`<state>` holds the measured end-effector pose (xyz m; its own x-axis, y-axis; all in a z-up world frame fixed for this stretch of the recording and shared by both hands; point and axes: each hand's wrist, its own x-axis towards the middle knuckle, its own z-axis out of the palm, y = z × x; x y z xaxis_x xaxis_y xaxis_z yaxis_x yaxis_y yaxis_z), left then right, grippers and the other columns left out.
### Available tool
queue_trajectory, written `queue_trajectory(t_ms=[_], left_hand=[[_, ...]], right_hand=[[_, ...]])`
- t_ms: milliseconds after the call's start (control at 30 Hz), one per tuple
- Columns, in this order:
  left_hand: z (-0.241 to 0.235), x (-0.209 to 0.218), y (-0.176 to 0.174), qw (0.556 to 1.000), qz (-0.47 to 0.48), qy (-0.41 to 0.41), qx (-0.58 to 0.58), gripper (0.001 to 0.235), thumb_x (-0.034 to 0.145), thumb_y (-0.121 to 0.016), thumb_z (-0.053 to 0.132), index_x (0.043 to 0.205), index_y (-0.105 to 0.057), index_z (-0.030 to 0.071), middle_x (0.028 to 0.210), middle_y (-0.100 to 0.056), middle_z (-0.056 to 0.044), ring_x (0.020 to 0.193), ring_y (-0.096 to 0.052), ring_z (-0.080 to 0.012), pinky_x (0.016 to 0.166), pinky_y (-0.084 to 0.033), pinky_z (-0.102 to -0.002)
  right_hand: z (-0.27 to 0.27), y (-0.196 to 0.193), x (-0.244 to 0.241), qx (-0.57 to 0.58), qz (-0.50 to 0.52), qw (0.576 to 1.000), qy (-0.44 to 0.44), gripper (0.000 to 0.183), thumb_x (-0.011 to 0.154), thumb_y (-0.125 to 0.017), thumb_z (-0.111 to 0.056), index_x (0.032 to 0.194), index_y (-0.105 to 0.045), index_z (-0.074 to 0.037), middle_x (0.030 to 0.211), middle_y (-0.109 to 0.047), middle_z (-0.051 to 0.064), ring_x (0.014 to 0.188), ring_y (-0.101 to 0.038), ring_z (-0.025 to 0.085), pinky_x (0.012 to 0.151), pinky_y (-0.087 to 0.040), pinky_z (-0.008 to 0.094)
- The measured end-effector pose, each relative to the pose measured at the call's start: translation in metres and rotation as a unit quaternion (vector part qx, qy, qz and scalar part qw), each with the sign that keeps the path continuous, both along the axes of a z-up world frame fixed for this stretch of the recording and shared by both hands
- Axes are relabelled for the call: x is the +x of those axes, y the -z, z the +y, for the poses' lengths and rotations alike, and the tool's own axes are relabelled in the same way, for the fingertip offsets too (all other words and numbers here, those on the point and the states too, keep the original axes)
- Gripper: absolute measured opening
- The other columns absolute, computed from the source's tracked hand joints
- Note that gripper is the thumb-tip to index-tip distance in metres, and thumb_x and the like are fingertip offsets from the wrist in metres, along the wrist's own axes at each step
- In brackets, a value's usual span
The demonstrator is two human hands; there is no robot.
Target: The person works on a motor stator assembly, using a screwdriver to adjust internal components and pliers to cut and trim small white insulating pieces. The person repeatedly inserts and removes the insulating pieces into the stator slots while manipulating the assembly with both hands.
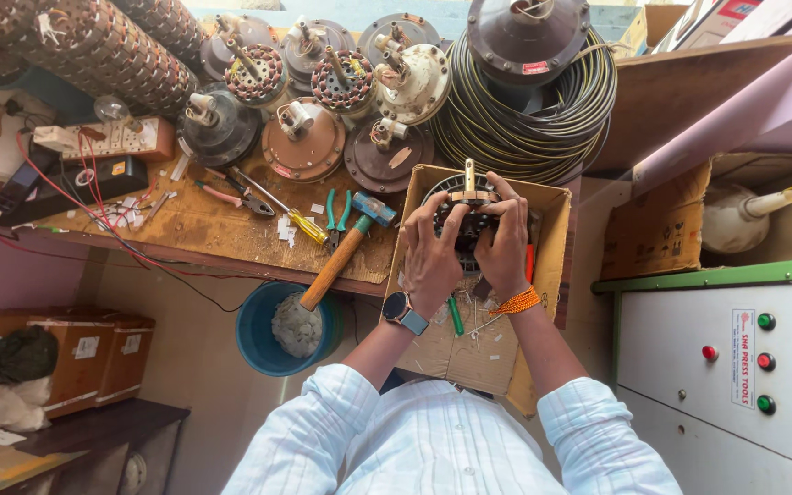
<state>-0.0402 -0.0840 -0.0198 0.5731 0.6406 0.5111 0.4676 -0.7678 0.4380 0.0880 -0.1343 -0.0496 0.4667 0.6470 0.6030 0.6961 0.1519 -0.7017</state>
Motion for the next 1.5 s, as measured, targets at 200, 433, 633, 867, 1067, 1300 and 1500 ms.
queue_trajectory(t_ms=[200,433,633,867,1067,1300,1500], left_hand=[[0.022,-0.014,-0.023,0.990,0.032,0.127,0.059,0.061,0.067,-0.072,-0.002,0.116,-0.061,0.033,0.149,-0.050,-0.014,0.121,-0.046,-0.0325,0.107,-0.042,-0.042],[0.080,-0.010,-0.025,0.918,-0.036,0.204,-0.339,0.064,0.091,-0.072,0.029,0.147,-0.049,0.006,0.133,-0.066,-0.013,0.122,-0.055,-0.0279,0.105,-0.042,-0.042],[0.097,0.008,-0.004,0.880,0.023,0.219,-0.420,0.049,0.093,-0.070,0.041,0.128,-0.070,0.006,0.109,-0.078,-0.010,0.102,-0.073,-0.0181,0.092,-0.054,-0.033],[0.101,0.022,-0.003,0.854,0.065,0.195,-0.477,0.038,0.088,-0.076,0.031,0.110,-0.070,0.001,0.094,-0.073,-0.009,0.089,-0.065,-0.0168,0.081,-0.052,-0.034],[0.100,0.032,0.010,0.852,0.091,0.227,-0.462,0.035,0.090,-0.070,0.022,0.118,-0.058,0.004,0.104,-0.071,-0.014,0.097,-0.067,-0.0258,0.084,-0.051,-0.039],[0.119,0.039,0.023,0.886,0.056,0.342,-0.309,0.038,0.101,-0.067,0.027,0.128,-0.052,0.006,0.122,-0.067,-0.021,0.116,-0.063,-0.0400,0.094,-0.050,-0.046],[0.098,0.011,0.020,0.946,-0.048,0.292,-0.135,0.050,0.099,-0.074,0.040,0.134,-0.054,0.009,0.131,-0.065,-0.015,0.122,-0.059,-0.0356,0.101,-0.044,-0.049]], right_hand=[[0.000,0.001,0.006,0.019,-0.011,1.000,-0.023,0.031,0.083,-0.063,0.009,0.106,-0.047,-0.004,0.148,-0.054,0.020,0.124,-0.054,0.039,0.110,-0.041,0.048],[-0.015,-0.025,0.023,0.010,0.288,0.947,-0.144,0.050,0.097,-0.060,-0.014,0.143,-0.045,-0.001,0.139,-0.061,0.009,0.127,-0.056,0.020,0.114,-0.044,0.036],[-0.003,-0.036,0.069,-0.272,0.272,0.899,-0.211,0.039,0.096,-0.070,-0.026,0.126,-0.069,-0.001,0.112,-0.073,0.004,0.102,-0.062,0.010,0.093,-0.051,0.028],[0.009,-0.047,0.086,-0.356,0.295,0.841,-0.280,0.038,0.092,-0.070,-0.020,0.128,-0.069,-0.005,0.115,-0.071,-0.002,0.103,-0.058,0.006,0.092,-0.048,0.025],[0.019,-0.065,0.084,-0.412,0.255,0.826,-0.288,0.027,0.093,-0.070,-0.013,0.119,-0.067,-0.005,0.100,-0.067,0.000,0.093,-0.057,0.009,0.082,-0.048,0.026],[0.027,-0.084,0.087,-0.517,0.193,0.807,-0.210,0.029,0.096,-0.058,-0.007,0.124,-0.063,-0.011,0.104,-0.067,0.001,0.085,-0.055,0.014,0.065,-0.045,0.028],[-0.042,-0.076,0.025,-0.105,0.054,0.991,-0.070,0.018,0.111,-0.064,-0.008,0.126,-0.063,0.001,0.132,-0.063,0.012,0.116,-0.064,0.019,0.095,-0.060,0.032]])
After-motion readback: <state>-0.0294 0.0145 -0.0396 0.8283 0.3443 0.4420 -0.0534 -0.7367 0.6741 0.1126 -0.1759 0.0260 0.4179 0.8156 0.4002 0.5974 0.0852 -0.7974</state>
